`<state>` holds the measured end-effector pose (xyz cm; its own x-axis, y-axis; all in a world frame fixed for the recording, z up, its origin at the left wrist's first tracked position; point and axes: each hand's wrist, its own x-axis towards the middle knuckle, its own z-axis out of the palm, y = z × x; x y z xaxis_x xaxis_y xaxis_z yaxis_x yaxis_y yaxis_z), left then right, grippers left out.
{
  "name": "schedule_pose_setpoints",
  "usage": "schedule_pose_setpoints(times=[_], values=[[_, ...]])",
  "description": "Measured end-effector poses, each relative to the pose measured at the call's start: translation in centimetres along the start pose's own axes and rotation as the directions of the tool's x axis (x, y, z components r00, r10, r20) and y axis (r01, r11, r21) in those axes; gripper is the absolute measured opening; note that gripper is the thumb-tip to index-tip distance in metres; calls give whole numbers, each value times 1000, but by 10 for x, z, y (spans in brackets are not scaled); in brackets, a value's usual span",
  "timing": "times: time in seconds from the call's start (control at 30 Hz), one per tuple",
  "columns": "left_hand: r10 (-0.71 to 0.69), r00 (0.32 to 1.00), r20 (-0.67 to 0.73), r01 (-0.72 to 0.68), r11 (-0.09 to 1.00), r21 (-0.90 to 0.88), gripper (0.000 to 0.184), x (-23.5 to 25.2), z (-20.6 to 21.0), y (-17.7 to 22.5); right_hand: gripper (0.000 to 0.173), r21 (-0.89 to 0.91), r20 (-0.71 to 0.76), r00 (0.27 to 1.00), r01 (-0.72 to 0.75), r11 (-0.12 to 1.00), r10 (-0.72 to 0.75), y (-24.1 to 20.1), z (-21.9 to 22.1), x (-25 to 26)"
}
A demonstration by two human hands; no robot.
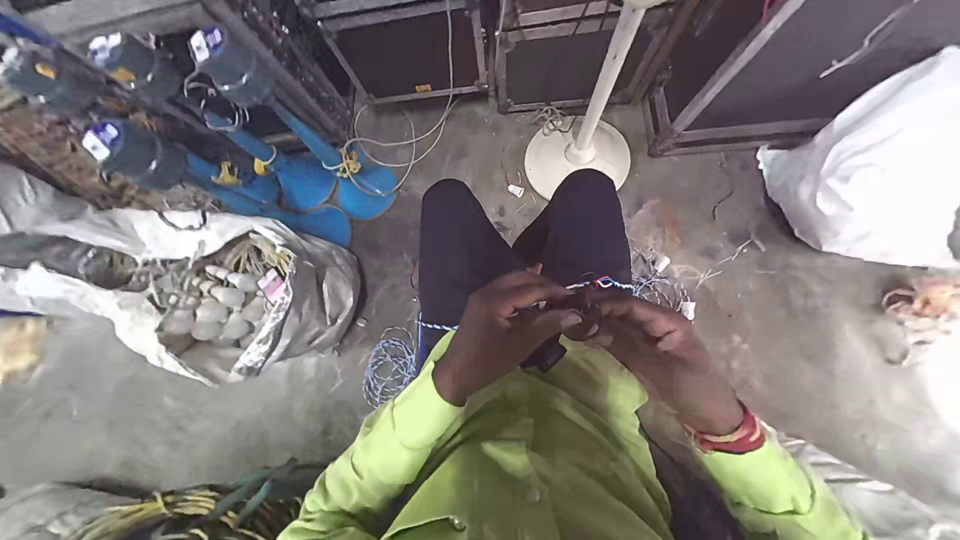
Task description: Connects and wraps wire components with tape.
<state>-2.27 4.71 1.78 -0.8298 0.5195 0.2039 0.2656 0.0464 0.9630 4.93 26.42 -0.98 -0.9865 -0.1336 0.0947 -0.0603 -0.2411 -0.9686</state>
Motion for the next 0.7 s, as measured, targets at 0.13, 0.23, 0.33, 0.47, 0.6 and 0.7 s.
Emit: schedule_pose_setpoints(times=[0.13,0.23,0.33,0.47,0.6,0.7], values=[[87,995,57,-96,978,187,22,-4,-1,3,29,-109,-23,996,82,991,-85,-1,-2,-1],[108,991,81,-124,964,236,22,-9,3,10,22,-69,-19,998,64,996,-66,-10,6,-5],[140,987,79,-154,964,216,22,-15,3,15,20,8,31,999,6,1000,-7,-16,9,-12],[167,981,99,-176,981,87,20,-14,-4,13,24,117,163,984,-87,989,68,-26,7,-10],[176,982,68,-175,984,-8,21,-5,-12,8,26,133,204,977,-85,987,57,-34,8,6],[197,980,-24,-198,980,-35,28,-5,-12,8,27,46,140,990,-31,998,24,-39,15,12]])
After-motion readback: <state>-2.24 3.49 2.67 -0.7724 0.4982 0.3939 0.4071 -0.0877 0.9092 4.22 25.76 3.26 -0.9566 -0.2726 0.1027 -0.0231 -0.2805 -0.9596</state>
